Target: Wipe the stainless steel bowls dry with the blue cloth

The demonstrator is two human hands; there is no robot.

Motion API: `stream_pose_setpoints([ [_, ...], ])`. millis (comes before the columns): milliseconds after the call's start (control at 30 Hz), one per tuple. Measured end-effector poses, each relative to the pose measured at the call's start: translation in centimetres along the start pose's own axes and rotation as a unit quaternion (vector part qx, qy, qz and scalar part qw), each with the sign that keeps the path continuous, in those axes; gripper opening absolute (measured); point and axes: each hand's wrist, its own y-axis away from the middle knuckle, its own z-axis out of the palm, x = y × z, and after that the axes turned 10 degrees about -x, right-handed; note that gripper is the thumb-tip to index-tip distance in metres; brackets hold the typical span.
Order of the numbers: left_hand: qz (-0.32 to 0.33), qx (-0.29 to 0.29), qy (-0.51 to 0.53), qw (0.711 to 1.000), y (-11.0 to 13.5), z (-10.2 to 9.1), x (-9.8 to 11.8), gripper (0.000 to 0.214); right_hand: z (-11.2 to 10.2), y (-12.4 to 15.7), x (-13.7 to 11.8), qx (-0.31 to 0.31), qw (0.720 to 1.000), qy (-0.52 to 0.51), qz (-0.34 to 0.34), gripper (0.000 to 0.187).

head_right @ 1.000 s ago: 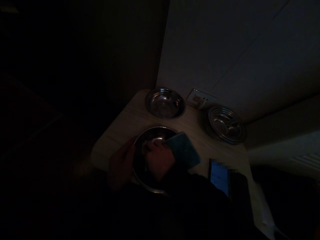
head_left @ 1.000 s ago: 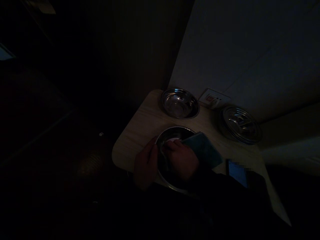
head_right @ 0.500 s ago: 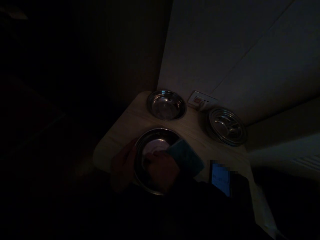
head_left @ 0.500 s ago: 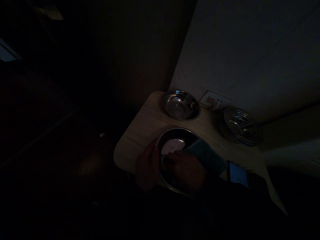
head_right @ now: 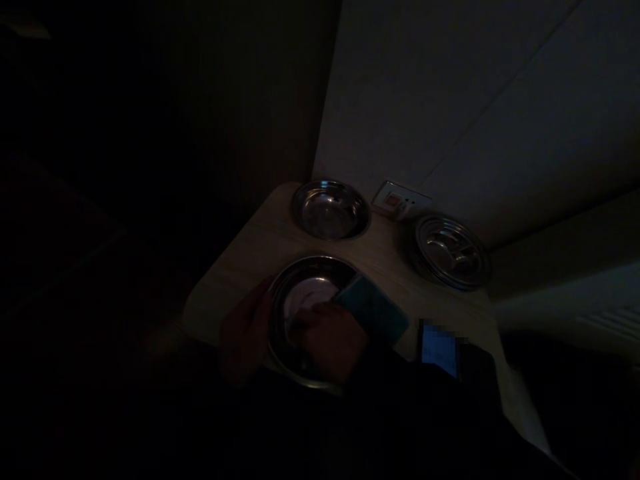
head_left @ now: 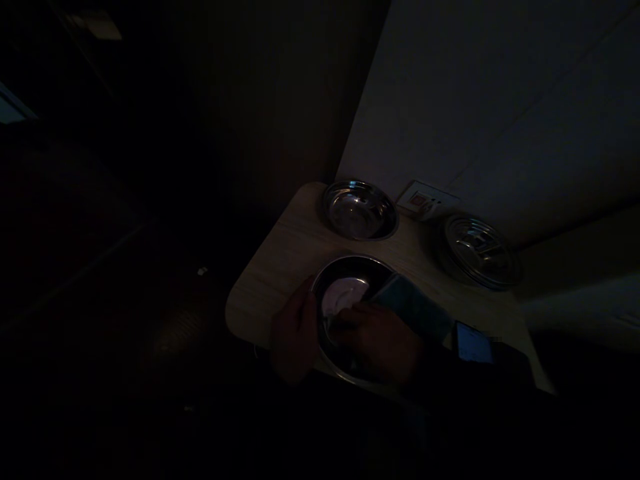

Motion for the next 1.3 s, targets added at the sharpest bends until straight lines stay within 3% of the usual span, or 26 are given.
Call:
stream_pose_setpoints([
  [233, 0.022, -0.013, 0.003, 1.000, -0.2, -0.1, -0.3, 0.038, -0.6, -2.6, 0.0, 0.097, 0.988, 0.009, 0.121, 0.026],
  [300, 0.018, -0.002, -0.001, 1.000, -0.2, 0.0, -0.4, 0.038, -0.6, -2.4, 0.0, 0.082, 0.991, 0.005, 0.108, 0.025],
  [467, 0.010, 0.015, -0.008, 1.000, 0.1, 0.2, -0.2, 0.037, -0.2, 0.0, 0.2, -0.012, 1.000, 0.007, -0.001, 0.019],
  [700, 0.025, -0.006, -0.005, 1.000, -0.2, 0.0, -0.3, 0.038, -0.3, -2.0, 0.7, 0.070, 0.997, 0.008, 0.040, 0.022],
  [900, 0.013, 0.022, -0.009, 1.000, -0.2, 0.1, -0.2, 0.036, 0.0, 0.1, 1.5, 0.008, 0.999, 0.016, -0.046, 0.019],
  [1100, 0.027, -0.011, 0.008, 1.000, -0.2, 0.0, -0.2, 0.036, -0.1, 2.0, 2.4, -0.016, 0.997, -0.039, -0.068, 0.021],
  [1200, 0.018, -0.009, 0.015, 1.000, -0.2, 0.1, -0.2, 0.037, -0.3, 1.8, 1.8, -0.031, 0.998, -0.023, -0.058, 0.019],
  [1300, 0.015, -0.006, 0.016, 1.000, -0.3, 0.1, -0.2, 0.037, -0.3, 0.5, 0.7, 0.004, 1.000, 0.010, -0.016, 0.019],
])
